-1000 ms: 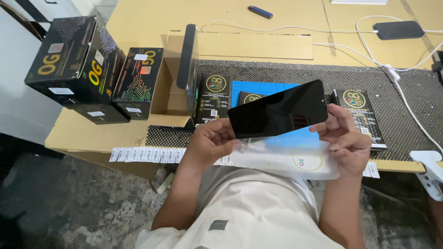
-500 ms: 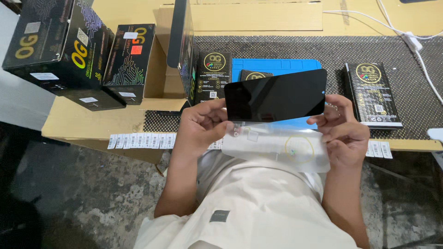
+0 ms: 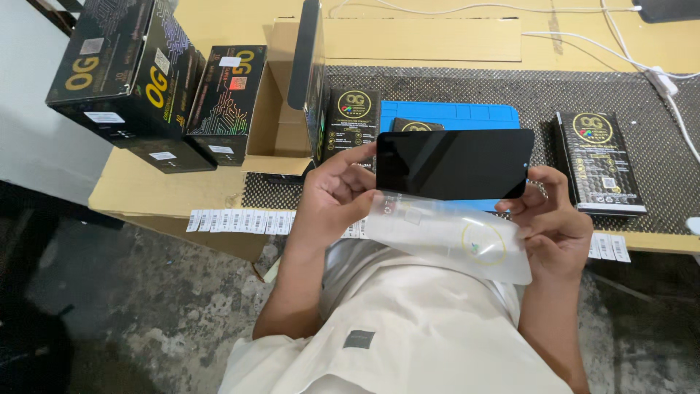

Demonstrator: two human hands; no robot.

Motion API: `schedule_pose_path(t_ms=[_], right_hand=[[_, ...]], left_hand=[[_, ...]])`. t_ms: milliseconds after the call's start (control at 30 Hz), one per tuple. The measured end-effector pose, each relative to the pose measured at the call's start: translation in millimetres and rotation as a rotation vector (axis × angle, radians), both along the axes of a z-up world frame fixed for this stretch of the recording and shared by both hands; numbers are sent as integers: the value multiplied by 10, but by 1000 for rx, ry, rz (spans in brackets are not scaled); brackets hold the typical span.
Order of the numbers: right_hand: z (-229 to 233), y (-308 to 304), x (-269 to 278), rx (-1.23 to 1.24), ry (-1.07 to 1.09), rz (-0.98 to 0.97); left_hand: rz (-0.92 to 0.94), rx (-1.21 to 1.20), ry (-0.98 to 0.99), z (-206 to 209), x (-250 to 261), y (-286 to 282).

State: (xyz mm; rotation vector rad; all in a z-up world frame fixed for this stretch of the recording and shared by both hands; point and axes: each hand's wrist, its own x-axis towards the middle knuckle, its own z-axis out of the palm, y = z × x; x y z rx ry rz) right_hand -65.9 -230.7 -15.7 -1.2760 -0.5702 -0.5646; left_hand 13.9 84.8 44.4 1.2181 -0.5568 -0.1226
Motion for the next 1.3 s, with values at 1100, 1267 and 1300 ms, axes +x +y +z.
schedule_pose_path(t_ms=[1100,1267,1300], right_hand=[[3,-37,-80,-47,-69,-40],[70,43,-55,-27,-30,-45],[65,50,-72,-21,-19,-43]], left_hand=[[49,68,34,-316,97,57],[70,58,65,-313,135,91],[54,46,63,-321,132,98]])
